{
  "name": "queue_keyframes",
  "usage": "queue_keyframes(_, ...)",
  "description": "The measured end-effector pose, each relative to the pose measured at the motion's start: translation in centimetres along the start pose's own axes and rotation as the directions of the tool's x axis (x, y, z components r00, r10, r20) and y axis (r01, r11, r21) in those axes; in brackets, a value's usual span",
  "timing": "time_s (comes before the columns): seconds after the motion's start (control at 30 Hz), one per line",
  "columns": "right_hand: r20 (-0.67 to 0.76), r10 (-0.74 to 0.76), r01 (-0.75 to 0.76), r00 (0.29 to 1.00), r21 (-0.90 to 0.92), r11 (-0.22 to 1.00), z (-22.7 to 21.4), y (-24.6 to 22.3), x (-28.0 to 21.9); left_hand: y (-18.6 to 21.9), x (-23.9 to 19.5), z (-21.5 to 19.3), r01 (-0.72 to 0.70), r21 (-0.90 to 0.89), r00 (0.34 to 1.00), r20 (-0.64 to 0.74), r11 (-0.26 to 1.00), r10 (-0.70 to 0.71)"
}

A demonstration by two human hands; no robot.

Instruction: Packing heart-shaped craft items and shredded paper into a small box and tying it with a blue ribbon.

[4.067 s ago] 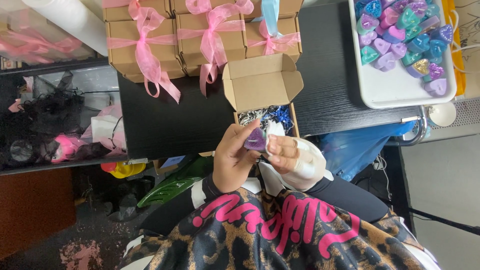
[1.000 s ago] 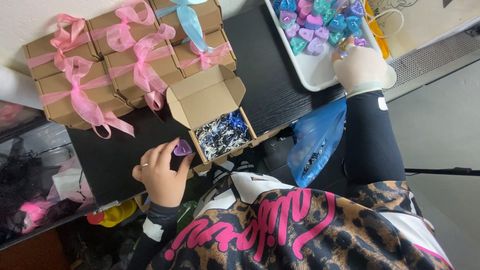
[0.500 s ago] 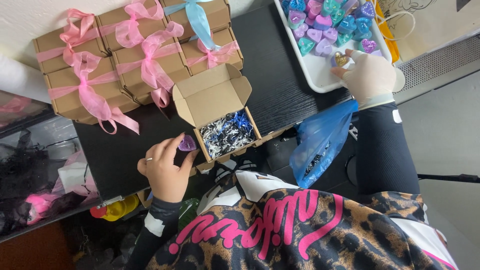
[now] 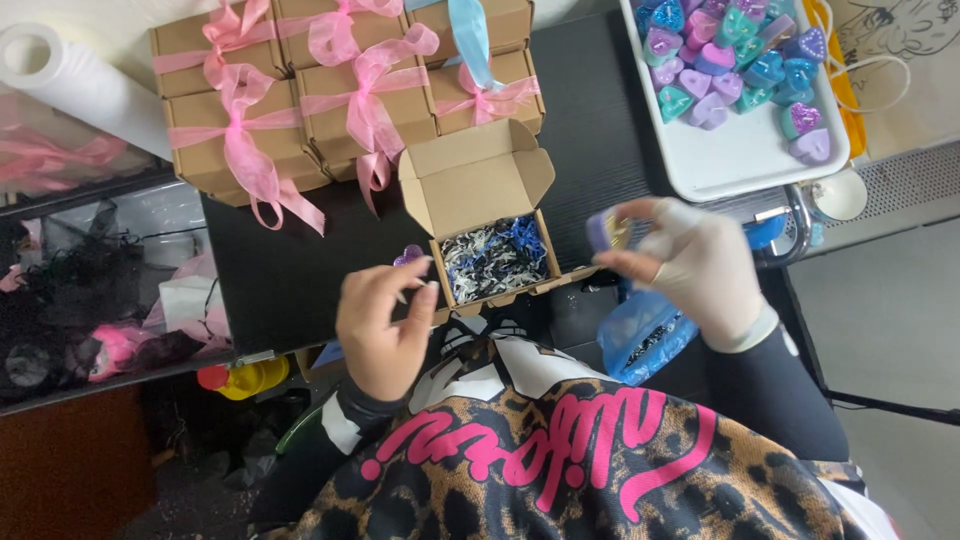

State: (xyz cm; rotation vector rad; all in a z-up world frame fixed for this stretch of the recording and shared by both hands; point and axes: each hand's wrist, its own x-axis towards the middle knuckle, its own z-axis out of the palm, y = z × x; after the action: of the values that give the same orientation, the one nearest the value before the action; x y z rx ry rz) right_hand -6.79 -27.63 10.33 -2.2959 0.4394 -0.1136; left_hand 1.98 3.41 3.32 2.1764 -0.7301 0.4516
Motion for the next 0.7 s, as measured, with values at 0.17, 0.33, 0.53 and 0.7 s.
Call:
queue_keyframes(0.17,0.076,-0.596,0.595,0.799,0.036,0.803,4.3,-3.1,-0.6,3.7,1.4,-0.1,0.249,-0.556,0.895,0.445,0.793,0.030)
queue_keyframes(0.33,0.059,-0.663,0.665,0.746,-0.020,0.746,6.6,-4.8,-0.8,2.4,-1.3,1.7,0.545,-0.691,0.811,0.577,0.475,-0.092)
queue_keyframes(0.53,0.151,-0.695,0.699,0.703,0.036,0.714,6.4,-4.4,-0.2,1.0,-2.8,2.4,0.687,-0.715,0.727,0.677,0.131,-0.114)
queue_keyframes(0.7,0.252,-0.393,0.205,0.884,0.548,0.811,7.6,0.2,-0.2,0.7,-2.5,1.6,0.686,-0.692,0.725,0.676,0.222,-0.132)
